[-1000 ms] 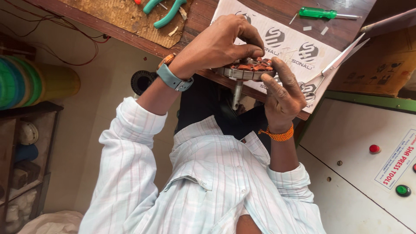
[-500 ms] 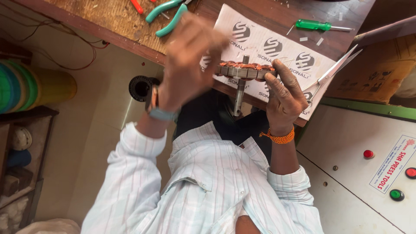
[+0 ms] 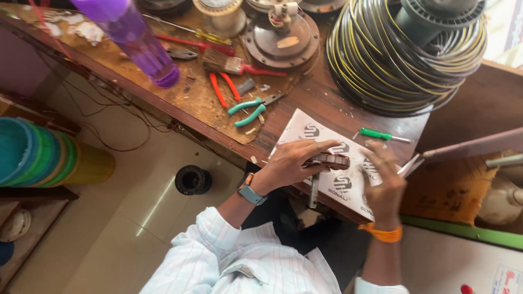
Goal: The person works on a cylindrical electrical component, likely a motor stator, using a green screwdriver to adjust or secure parts. They also use scissors to cut small white pieces of material and place them into the component's slots.
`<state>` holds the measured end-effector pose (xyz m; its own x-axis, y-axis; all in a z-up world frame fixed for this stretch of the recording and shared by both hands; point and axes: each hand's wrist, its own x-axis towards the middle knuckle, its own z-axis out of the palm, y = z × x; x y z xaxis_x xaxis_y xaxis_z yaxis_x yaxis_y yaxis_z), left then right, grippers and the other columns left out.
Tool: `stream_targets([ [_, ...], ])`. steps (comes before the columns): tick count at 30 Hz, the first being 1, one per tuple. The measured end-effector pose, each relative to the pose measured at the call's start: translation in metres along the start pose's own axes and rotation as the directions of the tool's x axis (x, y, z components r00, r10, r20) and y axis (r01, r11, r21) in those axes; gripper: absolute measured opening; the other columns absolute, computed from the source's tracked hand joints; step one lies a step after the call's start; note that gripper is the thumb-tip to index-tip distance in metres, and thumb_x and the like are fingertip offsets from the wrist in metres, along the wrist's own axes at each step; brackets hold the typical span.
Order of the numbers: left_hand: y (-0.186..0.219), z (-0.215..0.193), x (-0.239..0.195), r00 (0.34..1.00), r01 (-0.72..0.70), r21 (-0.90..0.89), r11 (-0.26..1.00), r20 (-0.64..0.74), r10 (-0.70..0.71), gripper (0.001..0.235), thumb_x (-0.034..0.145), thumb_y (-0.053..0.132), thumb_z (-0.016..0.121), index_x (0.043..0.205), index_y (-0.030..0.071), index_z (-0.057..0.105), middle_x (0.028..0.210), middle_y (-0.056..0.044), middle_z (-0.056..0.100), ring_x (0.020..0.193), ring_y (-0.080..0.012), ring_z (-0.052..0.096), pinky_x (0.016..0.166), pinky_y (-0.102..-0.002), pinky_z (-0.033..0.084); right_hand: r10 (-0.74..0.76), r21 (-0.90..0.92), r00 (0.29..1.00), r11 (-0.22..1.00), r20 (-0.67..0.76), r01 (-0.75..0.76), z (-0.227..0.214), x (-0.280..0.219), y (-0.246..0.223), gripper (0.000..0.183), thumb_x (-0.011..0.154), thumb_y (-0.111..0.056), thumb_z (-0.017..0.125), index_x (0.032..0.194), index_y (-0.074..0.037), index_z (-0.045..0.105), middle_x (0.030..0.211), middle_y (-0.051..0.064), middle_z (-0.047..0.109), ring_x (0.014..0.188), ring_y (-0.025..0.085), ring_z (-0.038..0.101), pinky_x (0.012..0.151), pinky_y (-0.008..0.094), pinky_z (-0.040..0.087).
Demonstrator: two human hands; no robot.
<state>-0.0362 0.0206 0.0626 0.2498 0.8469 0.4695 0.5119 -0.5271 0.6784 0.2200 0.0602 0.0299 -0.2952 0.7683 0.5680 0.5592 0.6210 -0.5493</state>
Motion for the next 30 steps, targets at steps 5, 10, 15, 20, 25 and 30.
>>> stream_targets([
  [5, -0.011, 0.001, 0.005, 0.996, 0.091, -0.068, 0.994, 0.000, -0.091, 0.086, 0.079, 0.022, 0.086, 0.154, 0.027, 0.046, 0.107, -0.005, 0.075, 0.095, -0.0247, 0.072, 0.085, -0.037, 0.057, -0.011, -0.251, 0.993, 0.967, 0.116, 0.040, -0.035, 0.054, 0.047, 0.024, 0.102, -0.023, 0.070, 0.121, -0.010, 0.074, 0.143, 0.012, 0.067, 0.134, 0.036, 0.059, 0.116, 0.046, 0.047],
  [10, 0.007, -0.001, 0.007, 0.991, 0.123, -0.146, 0.982, -0.042, -0.130, 0.093, 0.078, 0.025, 0.085, 0.158, 0.027, 0.038, 0.106, -0.004, 0.076, 0.091, -0.0240, 0.073, 0.080, -0.037, 0.059, 0.027, -0.367, 0.919, 0.921, 0.392, 0.129, -0.035, 0.079, 0.067, 0.046, 0.087, -0.019, 0.075, 0.132, -0.010, 0.069, 0.136, 0.013, 0.068, 0.121, 0.039, 0.059, 0.105, 0.048, 0.048],
  [15, 0.003, -0.002, 0.006, 0.985, 0.160, -0.164, 0.973, -0.041, -0.169, 0.087, 0.083, 0.024, 0.087, 0.157, 0.027, 0.042, 0.100, -0.005, 0.073, 0.087, -0.0233, 0.071, 0.081, -0.036, 0.058, 0.142, -0.476, 0.871, 0.872, 0.471, 0.115, -0.013, 0.088, 0.084, 0.041, 0.097, -0.005, 0.066, 0.137, -0.013, 0.070, 0.123, 0.019, 0.070, 0.107, 0.040, 0.069, 0.091, 0.049, 0.057],
  [20, -0.016, 0.012, 0.000, 0.995, 0.019, -0.130, 0.991, -0.095, -0.031, 0.082, 0.086, 0.015, 0.087, 0.155, 0.031, 0.045, 0.113, -0.003, 0.075, 0.098, -0.0211, 0.072, 0.089, -0.034, 0.060, 0.172, 0.388, 0.983, 0.903, 0.071, -0.186, -0.034, 0.059, 0.067, 0.021, 0.109, -0.002, 0.065, 0.127, 0.004, 0.056, 0.105, 0.015, 0.051, 0.090, 0.024, 0.059, 0.078, 0.034, 0.064],
  [25, -0.033, 0.024, -0.006, 0.992, -0.016, -0.185, 0.983, -0.124, -0.008, 0.077, 0.088, 0.019, 0.090, 0.150, 0.020, 0.044, 0.114, -0.001, 0.075, 0.100, -0.0191, 0.074, 0.086, -0.032, 0.060, 0.170, 0.750, 0.985, 0.655, -0.037, -0.085, -0.043, 0.002, 0.033, 0.031, 0.115, -0.027, 0.058, 0.127, 0.001, 0.048, 0.109, 0.014, 0.056, 0.088, 0.024, 0.068, 0.078, 0.035, 0.066],
  [30, -0.030, 0.016, 0.001, 0.992, -0.054, -0.102, 0.993, -0.116, 0.042, 0.048, 0.092, 0.021, 0.090, 0.130, 0.018, 0.061, 0.110, 0.000, 0.073, 0.103, -0.0191, 0.074, 0.086, -0.031, 0.061, 0.085, 0.740, 0.982, 0.669, -0.169, 0.069, -0.036, 0.007, -0.003, 0.042, 0.110, -0.039, 0.057, 0.123, 0.000, 0.045, 0.105, 0.020, 0.066, 0.080, 0.033, 0.075, 0.071, 0.040, 0.065],
])
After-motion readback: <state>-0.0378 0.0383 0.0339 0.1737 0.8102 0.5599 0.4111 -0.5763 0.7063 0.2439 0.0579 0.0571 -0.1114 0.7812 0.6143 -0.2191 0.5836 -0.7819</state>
